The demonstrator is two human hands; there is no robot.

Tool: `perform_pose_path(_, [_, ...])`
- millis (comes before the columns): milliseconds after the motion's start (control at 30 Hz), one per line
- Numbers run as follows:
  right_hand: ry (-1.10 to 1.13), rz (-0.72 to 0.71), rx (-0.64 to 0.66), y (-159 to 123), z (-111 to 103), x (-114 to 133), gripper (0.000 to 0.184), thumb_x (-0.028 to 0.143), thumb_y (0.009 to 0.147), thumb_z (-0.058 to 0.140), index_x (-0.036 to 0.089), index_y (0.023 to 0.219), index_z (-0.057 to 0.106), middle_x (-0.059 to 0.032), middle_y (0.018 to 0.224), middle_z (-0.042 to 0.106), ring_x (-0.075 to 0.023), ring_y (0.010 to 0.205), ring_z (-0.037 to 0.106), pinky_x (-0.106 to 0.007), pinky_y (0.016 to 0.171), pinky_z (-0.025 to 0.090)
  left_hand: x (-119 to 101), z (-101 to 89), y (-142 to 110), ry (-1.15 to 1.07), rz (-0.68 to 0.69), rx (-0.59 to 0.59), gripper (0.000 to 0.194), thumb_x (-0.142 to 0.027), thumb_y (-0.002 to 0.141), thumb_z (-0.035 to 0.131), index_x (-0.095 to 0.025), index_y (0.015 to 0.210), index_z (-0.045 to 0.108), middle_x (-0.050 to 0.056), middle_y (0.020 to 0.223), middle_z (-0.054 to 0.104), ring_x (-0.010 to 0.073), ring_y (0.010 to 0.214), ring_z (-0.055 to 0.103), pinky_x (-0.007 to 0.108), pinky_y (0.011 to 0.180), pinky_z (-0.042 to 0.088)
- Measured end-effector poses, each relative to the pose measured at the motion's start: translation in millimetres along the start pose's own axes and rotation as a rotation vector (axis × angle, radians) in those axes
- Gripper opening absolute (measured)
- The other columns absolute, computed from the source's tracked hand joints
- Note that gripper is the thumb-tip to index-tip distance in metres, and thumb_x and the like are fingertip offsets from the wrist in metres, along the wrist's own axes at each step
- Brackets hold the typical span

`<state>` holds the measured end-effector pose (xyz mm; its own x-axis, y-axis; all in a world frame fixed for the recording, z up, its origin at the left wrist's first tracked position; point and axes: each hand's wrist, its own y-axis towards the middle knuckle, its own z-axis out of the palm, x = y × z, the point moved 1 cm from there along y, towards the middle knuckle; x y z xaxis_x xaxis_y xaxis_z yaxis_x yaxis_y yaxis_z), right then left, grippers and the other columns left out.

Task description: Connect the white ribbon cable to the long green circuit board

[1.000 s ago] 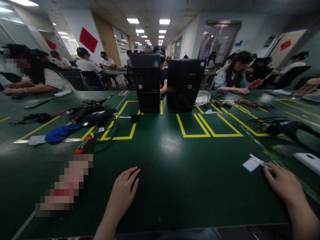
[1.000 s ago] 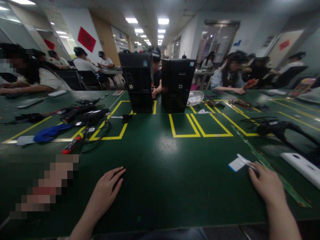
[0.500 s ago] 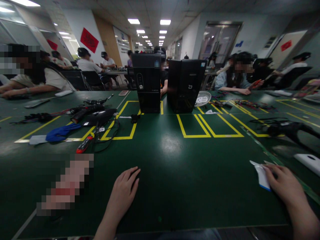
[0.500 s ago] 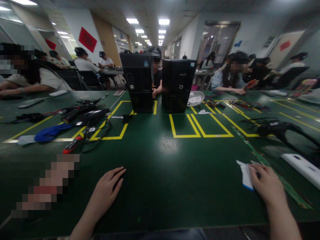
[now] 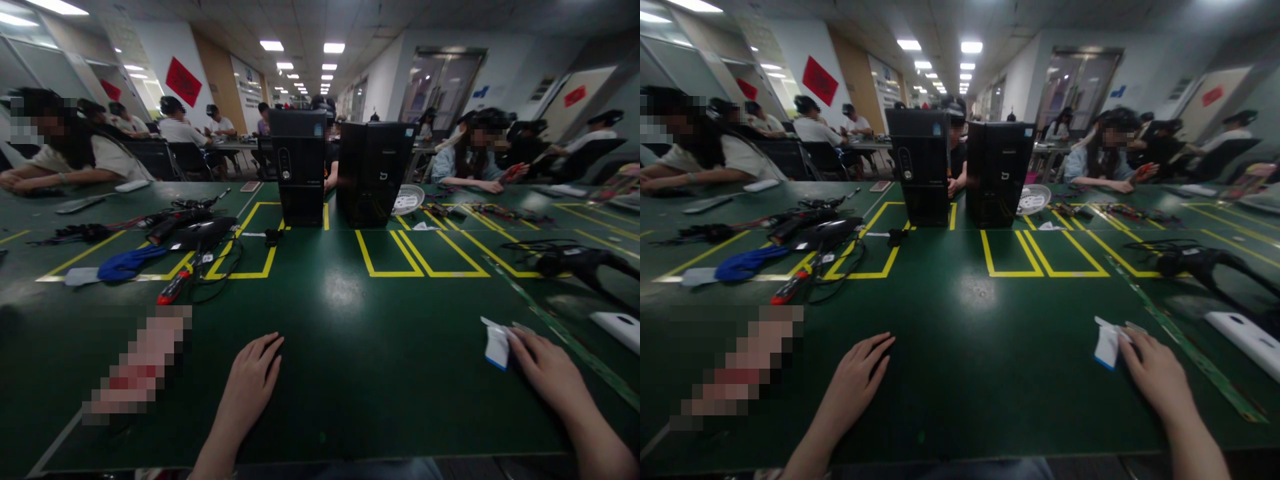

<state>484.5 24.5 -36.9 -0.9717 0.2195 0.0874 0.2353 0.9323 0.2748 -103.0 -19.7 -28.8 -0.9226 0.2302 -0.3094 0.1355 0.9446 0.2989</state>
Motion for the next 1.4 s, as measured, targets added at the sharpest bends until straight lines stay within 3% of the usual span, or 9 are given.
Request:
perform_pose_path(100, [0.165, -0.16, 0.029, -11, 4, 41, 0.051, 0.048, 0.088, 0.033, 0.016, 0.113, 0.063, -0.014, 0.123, 0.062, -0.0277, 0.113, 0.057, -0.042, 0.098, 0.043, -2, -0.9, 1, 0.002, 0.013, -0.009, 0.036, -0.028, 0.095, 0.042, -0.023, 0.126, 0.059, 0.007, 0.129, 0.06, 0.0255, 0.117, 0.055, 0.047, 0.101, 0.045])
perform_pose_path(200, [0.252, -0.352, 0.062, -27, 0, 102, 0.05, 0.05, 0.09, 0.037, 0.018, 0.118, 0.063, -0.0119, 0.128, 0.059, -0.0263, 0.119, 0.053, -0.045, 0.101, 0.042, -2, -1.4, 1, 0.009, 0.025, -0.019, 0.036, -0.028, 0.095, 0.042, -0.022, 0.126, 0.059, 0.008, 0.128, 0.06, 0.0255, 0.117, 0.056, 0.047, 0.101, 0.045])
perform_pose_path(400, [0.353, -0.625, 0.243, -66, -28, 222, 0.039, 0.044, 0.096, 0.041, 0.026, 0.124, 0.06, -0.0063, 0.135, 0.055, -0.0223, 0.127, 0.048, -0.052, 0.111, 0.031, 0, -0.4, 0, 0.012, 0.015, 0.001, 0.037, -0.027, 0.095, 0.042, -0.023, 0.129, 0.057, 0.008, 0.131, 0.059, 0.0259, 0.12, 0.054, 0.049, 0.101, 0.044])
perform_pose_path(567, [0.474, -0.806, 0.452, -97, -50, 279, 0.041, 0.042, 0.096, 0.043, 0.03, 0.134, 0.052, -0.002, 0.143, 0.048, -0.0212, 0.135, 0.039, -0.047, 0.113, 0.032, -1, -0.5, 1, 0.002, 0.013, 0.007, 0.036, -0.027, 0.095, 0.043, -0.022, 0.128, 0.058, 0.009, 0.13, 0.059, 0.0257, 0.119, 0.054, 0.048, 0.101, 0.044])
perform_pose_path(867, [0.477, -0.865, 0.533, -119, -51, 310, 0.048, 0.041, 0.094, 0.047, 0.031, 0.141, 0.044, -0.0012, 0.15, 0.038, -0.0238, 0.14, 0.03, -0.052, 0.117, 0.023, 2, 2.0, 0, -0.006, 0.02, 0.003, 0.036, -0.027, 0.095, 0.043, -0.021, 0.126, 0.059, 0.009, 0.129, 0.059, 0.0256, 0.119, 0.054, 0.048, 0.102, 0.043])
perform_pose_path(1167, [0.478, -0.907, 0.5, -125, -37, 307, 0.054, 0.039, 0.095, 0.045, 0.032, 0.147, 0.034, 0.0001, 0.155, 0.029, -0.0225, 0.143, 0.024, -0.052, 0.118, 0.017, -1, 0.5, 2, -0.016, 0.027, -0.023, 0.035, -0.026, 0.094, 0.044, -0.023, 0.125, 0.06, 0.008, 0.127, 0.061, 0.0251, 0.117, 0.055, 0.048, 0.101, 0.044])
perform_pose_path(1400, [0.499, -0.936, 0.467, -125, -43, 304, 0.052, 0.037, 0.094, 0.048, 0.03, 0.145, 0.04, -0.0014, 0.154, 0.032, -0.0226, 0.143, 0.024, -0.05, 0.118, 0.022, 0, 0.9, 1, 0.003, 0.022, -0.01, 0.036, -0.027, 0.094, 0.044, -0.021, 0.126, 0.06, 0.008, 0.129, 0.06, 0.0258, 0.118, 0.055, 0.047, 0.101, 0.044])
